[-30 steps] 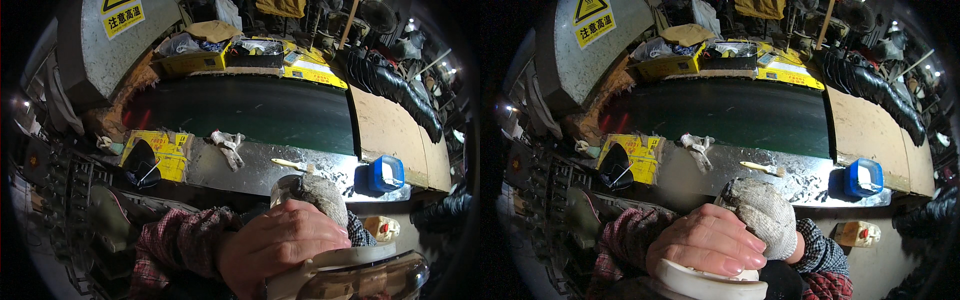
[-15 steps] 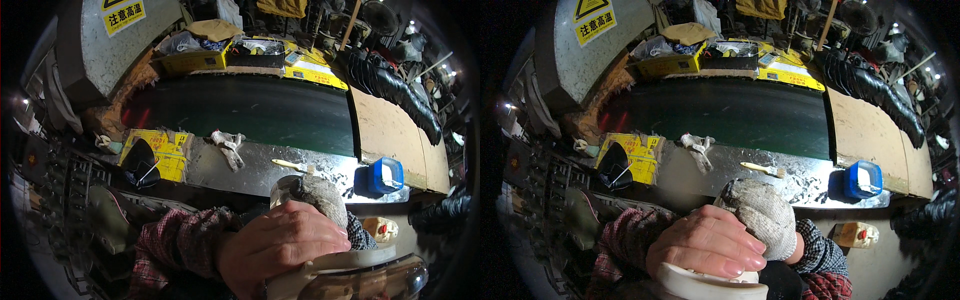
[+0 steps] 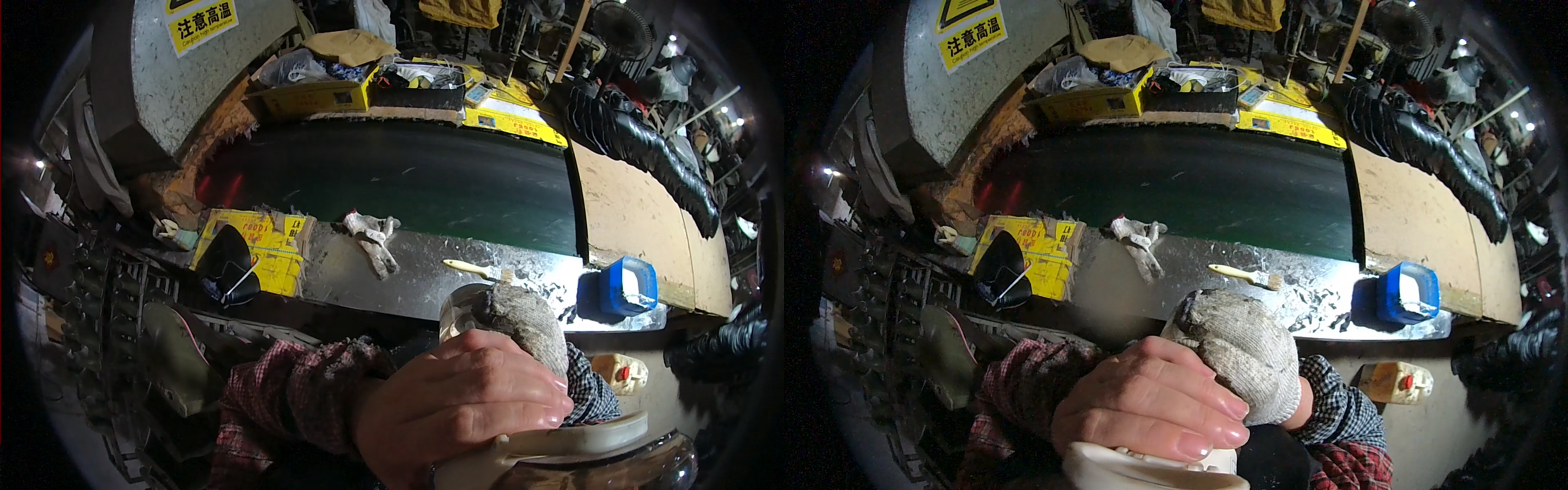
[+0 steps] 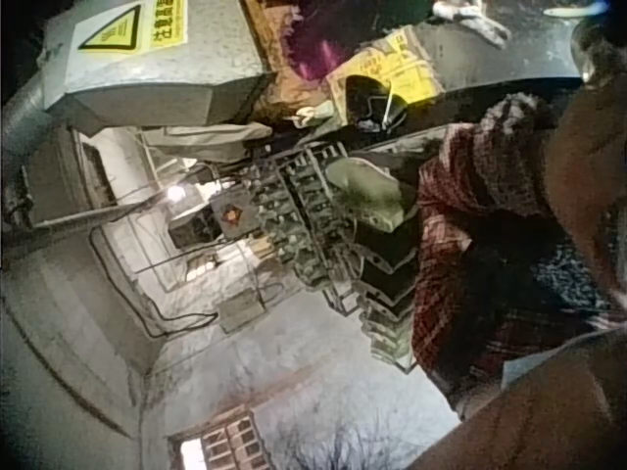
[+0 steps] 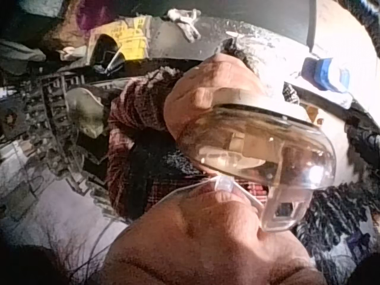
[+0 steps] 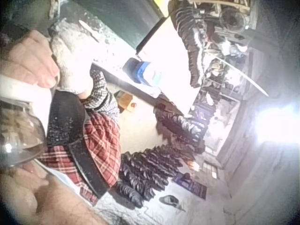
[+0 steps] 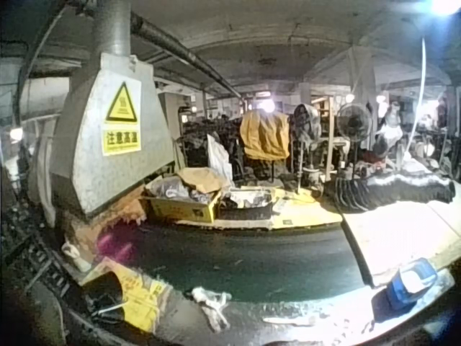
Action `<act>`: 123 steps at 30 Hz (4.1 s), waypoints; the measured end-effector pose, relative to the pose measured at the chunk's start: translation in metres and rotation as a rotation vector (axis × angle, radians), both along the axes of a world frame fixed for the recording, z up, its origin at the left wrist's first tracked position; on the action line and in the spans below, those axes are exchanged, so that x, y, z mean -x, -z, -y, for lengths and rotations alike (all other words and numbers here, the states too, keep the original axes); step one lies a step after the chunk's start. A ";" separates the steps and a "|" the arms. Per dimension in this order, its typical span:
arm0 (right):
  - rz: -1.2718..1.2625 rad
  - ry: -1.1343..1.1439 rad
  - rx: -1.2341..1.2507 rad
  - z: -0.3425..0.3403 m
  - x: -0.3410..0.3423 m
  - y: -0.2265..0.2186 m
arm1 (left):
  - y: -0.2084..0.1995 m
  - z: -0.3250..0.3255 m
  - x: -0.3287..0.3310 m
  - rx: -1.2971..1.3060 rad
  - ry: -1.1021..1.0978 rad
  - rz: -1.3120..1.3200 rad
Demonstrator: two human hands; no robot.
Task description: Applying adhesive to shoe soles and components using a brush, then organizing shoe lasts on a rolling rack.
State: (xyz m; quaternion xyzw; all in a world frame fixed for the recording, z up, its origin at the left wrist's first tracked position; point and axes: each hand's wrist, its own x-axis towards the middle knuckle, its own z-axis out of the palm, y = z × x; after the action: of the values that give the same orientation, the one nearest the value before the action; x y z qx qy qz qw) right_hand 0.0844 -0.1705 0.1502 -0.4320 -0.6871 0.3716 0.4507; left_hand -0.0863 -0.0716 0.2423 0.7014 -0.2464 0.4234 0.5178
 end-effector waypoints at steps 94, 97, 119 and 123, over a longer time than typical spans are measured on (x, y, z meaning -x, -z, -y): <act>0.262 0.115 0.067 0.008 -0.002 -0.005 | 0.007 -0.001 -0.001 -0.009 0.012 -0.030; 0.186 0.090 0.120 0.005 -0.001 -0.005 | 0.012 -0.010 -0.005 -0.090 0.021 0.039; -0.056 -0.061 0.233 -0.010 0.001 -0.021 | 0.002 -0.010 0.000 -0.046 -0.021 0.003; -0.188 -0.067 0.272 -0.009 0.001 -0.014 | 0.001 -0.009 0.001 -0.034 0.006 0.013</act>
State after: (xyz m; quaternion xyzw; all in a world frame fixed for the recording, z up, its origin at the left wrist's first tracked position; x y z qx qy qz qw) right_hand 0.0831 -0.1611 0.1642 -0.4290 -0.5994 0.5147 0.4379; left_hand -0.0876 -0.0627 0.2412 0.7065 -0.2590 0.4222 0.5055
